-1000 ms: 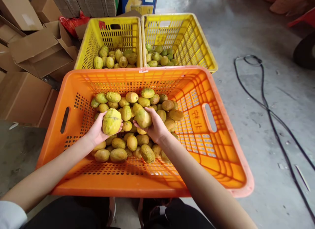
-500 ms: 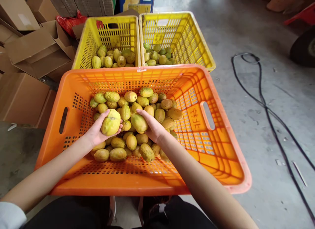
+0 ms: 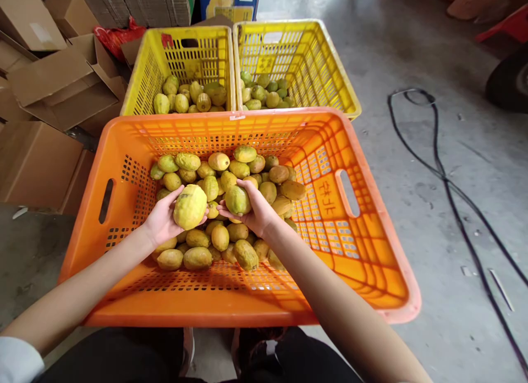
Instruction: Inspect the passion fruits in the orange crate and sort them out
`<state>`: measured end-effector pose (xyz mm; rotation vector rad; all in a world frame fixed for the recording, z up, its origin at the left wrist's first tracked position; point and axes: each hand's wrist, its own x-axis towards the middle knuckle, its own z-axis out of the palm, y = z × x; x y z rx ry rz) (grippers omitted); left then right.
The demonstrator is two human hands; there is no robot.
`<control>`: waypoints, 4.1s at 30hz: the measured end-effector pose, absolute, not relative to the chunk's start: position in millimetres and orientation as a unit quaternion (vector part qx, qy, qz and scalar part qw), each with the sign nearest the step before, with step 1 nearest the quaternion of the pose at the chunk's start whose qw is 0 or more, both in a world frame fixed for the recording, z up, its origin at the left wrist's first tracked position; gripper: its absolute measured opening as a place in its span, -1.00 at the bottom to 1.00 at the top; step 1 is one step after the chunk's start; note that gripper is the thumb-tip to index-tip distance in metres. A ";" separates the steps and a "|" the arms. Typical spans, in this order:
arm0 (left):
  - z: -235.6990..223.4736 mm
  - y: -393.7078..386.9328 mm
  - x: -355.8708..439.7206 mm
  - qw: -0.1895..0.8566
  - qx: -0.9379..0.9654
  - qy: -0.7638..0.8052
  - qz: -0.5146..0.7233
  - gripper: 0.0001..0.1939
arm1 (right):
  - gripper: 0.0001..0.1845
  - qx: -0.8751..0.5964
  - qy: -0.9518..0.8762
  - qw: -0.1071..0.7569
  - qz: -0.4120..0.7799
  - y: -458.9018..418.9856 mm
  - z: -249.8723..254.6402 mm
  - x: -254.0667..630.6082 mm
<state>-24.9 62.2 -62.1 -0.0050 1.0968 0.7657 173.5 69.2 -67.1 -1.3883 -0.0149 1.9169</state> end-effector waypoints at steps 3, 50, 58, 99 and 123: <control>-59.9 62.4 -25.6 0.800 -0.015 0.487 0.350 -0.54 | -0.76 -0.539 -0.015 0.356 0.763 69.4 -66.6 173.6; -72.6 63.7 -24.5 0.763 0.034 0.568 0.308 -0.57 | -0.92 -0.575 -0.113 0.390 0.710 65.1 -69.9 175.9; -86.3 57.4 -31.3 0.772 0.122 0.551 0.292 -0.76 | -0.89 -0.538 -0.147 0.376 0.740 64.6 -66.2 180.3; -72.3 66.7 -29.4 0.737 -0.030 0.590 0.329 -0.63 | -0.80 -0.581 0.027 0.361 0.729 67.9 -61.5 172.8; -73.8 68.6 -30.3 0.723 -0.010 0.614 0.317 -0.83 | -0.86 -0.564 -0.021 0.384 0.731 62.9 -70.6 170.3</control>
